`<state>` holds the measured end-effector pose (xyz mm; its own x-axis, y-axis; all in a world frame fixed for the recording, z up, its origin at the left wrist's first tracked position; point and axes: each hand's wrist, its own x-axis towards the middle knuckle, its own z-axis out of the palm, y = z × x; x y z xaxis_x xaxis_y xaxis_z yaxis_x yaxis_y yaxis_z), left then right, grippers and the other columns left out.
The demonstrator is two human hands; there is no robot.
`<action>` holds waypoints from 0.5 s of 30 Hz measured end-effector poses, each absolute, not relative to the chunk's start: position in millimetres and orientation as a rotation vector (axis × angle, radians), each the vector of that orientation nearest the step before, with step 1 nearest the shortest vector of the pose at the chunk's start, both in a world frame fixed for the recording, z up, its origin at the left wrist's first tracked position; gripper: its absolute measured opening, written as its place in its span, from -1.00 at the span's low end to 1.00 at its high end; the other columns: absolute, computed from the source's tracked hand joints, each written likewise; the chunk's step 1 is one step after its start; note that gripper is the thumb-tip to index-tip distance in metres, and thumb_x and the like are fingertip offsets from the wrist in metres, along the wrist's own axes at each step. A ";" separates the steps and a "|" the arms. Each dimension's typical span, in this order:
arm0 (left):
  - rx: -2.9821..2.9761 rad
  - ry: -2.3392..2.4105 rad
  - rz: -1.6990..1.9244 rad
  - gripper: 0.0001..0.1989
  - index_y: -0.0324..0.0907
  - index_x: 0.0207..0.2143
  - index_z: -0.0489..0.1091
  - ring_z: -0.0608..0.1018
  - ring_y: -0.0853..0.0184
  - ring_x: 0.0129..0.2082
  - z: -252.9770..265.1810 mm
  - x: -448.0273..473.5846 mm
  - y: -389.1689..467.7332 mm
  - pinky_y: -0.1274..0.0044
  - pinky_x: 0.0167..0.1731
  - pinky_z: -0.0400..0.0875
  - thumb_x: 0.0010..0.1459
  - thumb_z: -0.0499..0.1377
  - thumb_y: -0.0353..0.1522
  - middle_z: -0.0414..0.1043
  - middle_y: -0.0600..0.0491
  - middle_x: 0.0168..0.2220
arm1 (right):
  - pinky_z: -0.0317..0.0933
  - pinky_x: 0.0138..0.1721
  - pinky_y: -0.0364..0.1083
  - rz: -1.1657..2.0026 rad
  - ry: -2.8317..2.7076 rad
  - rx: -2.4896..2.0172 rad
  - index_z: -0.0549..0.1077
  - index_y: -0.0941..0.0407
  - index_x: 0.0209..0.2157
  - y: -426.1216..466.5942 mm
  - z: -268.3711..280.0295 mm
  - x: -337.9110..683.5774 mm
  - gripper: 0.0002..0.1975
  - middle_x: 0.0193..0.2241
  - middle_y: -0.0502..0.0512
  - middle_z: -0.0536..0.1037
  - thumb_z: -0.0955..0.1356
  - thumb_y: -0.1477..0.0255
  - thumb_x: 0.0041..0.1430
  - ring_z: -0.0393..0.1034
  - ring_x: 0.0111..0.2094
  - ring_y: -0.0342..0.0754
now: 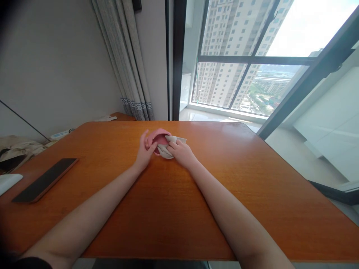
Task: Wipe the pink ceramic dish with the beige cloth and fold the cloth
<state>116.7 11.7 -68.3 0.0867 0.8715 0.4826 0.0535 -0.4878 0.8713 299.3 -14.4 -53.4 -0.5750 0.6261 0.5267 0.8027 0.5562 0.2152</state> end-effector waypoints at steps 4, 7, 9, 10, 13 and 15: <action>1.393 0.899 1.525 -0.27 0.00 0.26 -0.26 0.33 0.27 0.14 -80.4 137.4 5.9 0.39 0.06 0.31 0.16 0.09 -0.20 0.09 -0.06 0.23 | 0.20 -0.23 -0.08 -0.516 -2.205 -1.237 0.47 0.14 -0.20 -25.2 -54.5 277.5 -0.75 -0.26 0.17 0.45 0.18 0.55 0.25 0.21 -0.27 -0.02; 1.372 0.967 1.485 -0.41 -0.01 0.23 -0.12 0.35 0.27 0.12 -82.7 130.8 10.6 0.39 0.06 0.31 0.19 0.03 -0.25 0.14 -0.03 0.20 | 0.20 -0.22 -0.09 -0.486 -2.299 -1.174 0.44 0.13 -0.14 -28.4 -50.6 276.7 -0.74 -0.26 0.15 0.45 0.18 0.55 0.25 0.22 -0.27 -0.04; 1.485 0.988 1.436 -0.45 -0.06 0.18 0.03 0.33 0.24 0.13 -78.8 120.0 15.3 0.36 0.10 0.26 0.13 0.07 -0.32 0.17 -0.02 0.18 | 0.19 -0.26 -0.12 -0.494 -2.404 -1.162 0.43 0.12 -0.14 -27.4 -46.7 286.7 -0.74 -0.22 0.15 0.45 0.18 0.55 0.26 0.24 -0.27 -0.06; 1.561 0.998 1.403 -0.46 -0.09 0.14 0.10 0.31 0.22 0.14 -75.8 114.7 17.3 0.35 0.13 0.21 0.09 0.09 -0.36 0.19 -0.03 0.17 | 0.18 -0.28 -0.13 -0.496 -2.445 -1.180 0.43 0.11 -0.15 -26.4 -45.1 292.9 -0.75 -0.19 0.14 0.45 0.18 0.54 0.27 0.25 -0.26 -0.07; 1.689 1.045 1.282 -0.51 -0.15 0.07 0.22 0.28 0.18 0.16 -68.3 106.5 18.9 0.31 0.20 0.07 0.03 0.13 -0.37 0.24 -0.06 0.13 | 0.16 -0.30 -0.15 -0.438 -2.515 -1.283 0.43 0.09 -0.21 -24.5 -43.1 305.6 -0.83 -0.17 0.12 0.44 0.23 0.50 0.25 0.28 -0.26 -0.08; 1.633 1.090 1.263 -0.54 -0.15 0.06 0.23 0.27 0.18 0.17 -67.7 109.4 14.0 0.30 0.21 0.05 0.07 0.12 -0.32 0.24 -0.07 0.14 | 0.16 -0.29 -0.15 -0.367 -2.532 -1.333 0.43 0.09 -0.23 -25.5 -43.9 303.6 -0.87 -0.22 0.11 0.44 0.27 0.48 0.21 0.28 -0.29 -0.08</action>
